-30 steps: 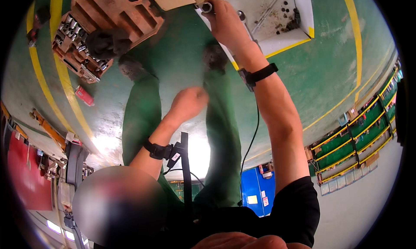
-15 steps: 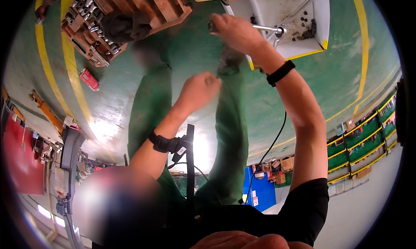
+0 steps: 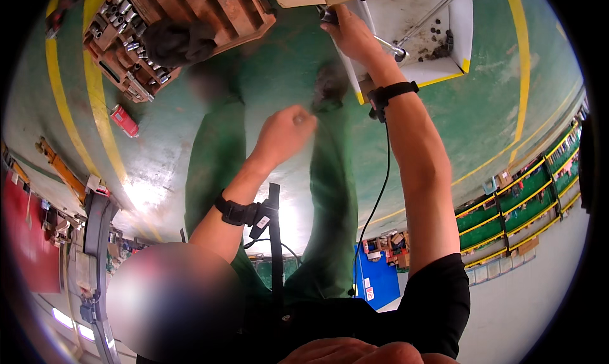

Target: The person walks through a service bay, opens a car door, and then picks up and assembles a torque wrench using components from a box on a pallet.

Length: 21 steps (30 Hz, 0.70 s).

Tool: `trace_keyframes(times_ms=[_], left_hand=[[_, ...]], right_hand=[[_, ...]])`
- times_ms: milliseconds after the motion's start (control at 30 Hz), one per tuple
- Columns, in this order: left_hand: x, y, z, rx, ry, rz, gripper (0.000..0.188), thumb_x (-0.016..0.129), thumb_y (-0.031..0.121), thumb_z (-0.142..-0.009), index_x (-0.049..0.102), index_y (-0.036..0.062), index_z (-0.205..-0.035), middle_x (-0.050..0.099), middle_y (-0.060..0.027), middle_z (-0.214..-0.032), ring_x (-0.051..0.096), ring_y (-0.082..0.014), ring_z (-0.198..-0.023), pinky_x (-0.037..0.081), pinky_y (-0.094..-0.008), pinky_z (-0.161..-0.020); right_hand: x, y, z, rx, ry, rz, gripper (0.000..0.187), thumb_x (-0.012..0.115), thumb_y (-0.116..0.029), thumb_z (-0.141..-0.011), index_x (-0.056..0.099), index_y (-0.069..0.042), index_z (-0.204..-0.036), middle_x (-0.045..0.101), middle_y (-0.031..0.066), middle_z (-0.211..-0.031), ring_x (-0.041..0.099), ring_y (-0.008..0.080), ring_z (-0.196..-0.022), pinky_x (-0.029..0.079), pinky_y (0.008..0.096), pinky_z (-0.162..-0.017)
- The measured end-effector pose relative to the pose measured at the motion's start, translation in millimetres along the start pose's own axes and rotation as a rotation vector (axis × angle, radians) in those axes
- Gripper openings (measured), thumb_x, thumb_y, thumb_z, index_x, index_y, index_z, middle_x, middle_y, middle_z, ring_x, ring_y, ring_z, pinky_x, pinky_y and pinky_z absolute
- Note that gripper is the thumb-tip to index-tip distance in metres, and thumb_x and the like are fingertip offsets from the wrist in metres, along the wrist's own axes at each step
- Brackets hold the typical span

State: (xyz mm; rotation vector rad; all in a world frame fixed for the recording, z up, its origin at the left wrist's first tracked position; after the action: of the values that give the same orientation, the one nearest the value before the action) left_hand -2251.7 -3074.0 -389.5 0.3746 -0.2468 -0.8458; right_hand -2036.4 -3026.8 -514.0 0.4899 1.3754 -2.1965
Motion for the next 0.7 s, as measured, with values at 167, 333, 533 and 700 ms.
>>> trace_keyframes(times_ms=[167, 333, 533, 700], left_hand=[[5.0, -4.2, -2.6, 0.005, 0.003, 0.037, 0.022, 0.059, 0.024, -0.087, 0.057, 0.0018, -0.083, 0.049, 0.0001, -0.063, 0.046, -0.0074, -0.057, 0.039, -0.0256, -0.052], [8.8, -9.0, -4.9, 0.0, -0.016, 0.049, 0.019, 0.058, 0.021, -0.088, 0.055, 0.0024, -0.087, 0.049, 0.0008, -0.065, 0.046, -0.0075, -0.059, 0.039, -0.0239, -0.055], [14.4, -10.8, -6.2, 0.031, -0.035, 0.066, 0.02, 0.056, 0.021, -0.091, 0.055, 0.0011, -0.089, 0.05, 0.0002, -0.068, 0.047, -0.008, -0.06, 0.041, -0.0246, -0.056], [13.4, -15.5, -7.4, 0.037, -0.036, -0.022, 0.021, 0.057, 0.021, -0.091, 0.056, 0.0007, -0.089, 0.051, -0.0006, -0.067, 0.048, -0.0084, -0.059, 0.042, -0.0257, -0.055]], right_hand=[[-15.7, -4.5, 13.8, -0.003, 0.085, 0.036, 0.034, 0.062, -0.017, -0.087, 0.049, -0.001, -0.115, 0.059, 0.022, -0.1, 0.053, 0.0435, -0.096, 0.044, 0.0467, -0.082], [-34.8, 13.5, 23.8, 0.095, 0.246, 0.005, 0.037, 0.059, -0.024, -0.09, 0.051, 0.001, -0.115, 0.063, 0.024, -0.101, 0.058, 0.0408, -0.098, 0.046, 0.0436, -0.084], [-69.4, 106.8, 38.8, 0.482, 0.556, -0.241, 0.034, 0.063, -0.031, -0.087, 0.062, -0.001, -0.103, 0.069, 0.0152, -0.093, 0.067, 0.0267, -0.088, 0.051, 0.0332, -0.078], [-104.2, 160.9, 73.0, 0.881, 0.5, 0.104, 0.033, 0.059, -0.029, -0.076, 0.07, -0.002, -0.092, 0.068, 0.0211, -0.092, 0.064, 0.0373, -0.093, 0.049, 0.0394, -0.085]])
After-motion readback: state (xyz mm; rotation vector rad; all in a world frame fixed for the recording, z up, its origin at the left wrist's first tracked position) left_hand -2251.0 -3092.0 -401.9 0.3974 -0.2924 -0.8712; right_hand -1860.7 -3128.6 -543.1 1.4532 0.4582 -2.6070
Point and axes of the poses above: each hand's wrist, its own z-axis away from the middle knuckle, its own x-axis out of the palm, y = z × x, the point moved 5 cm from there along -z, towards the middle knuckle
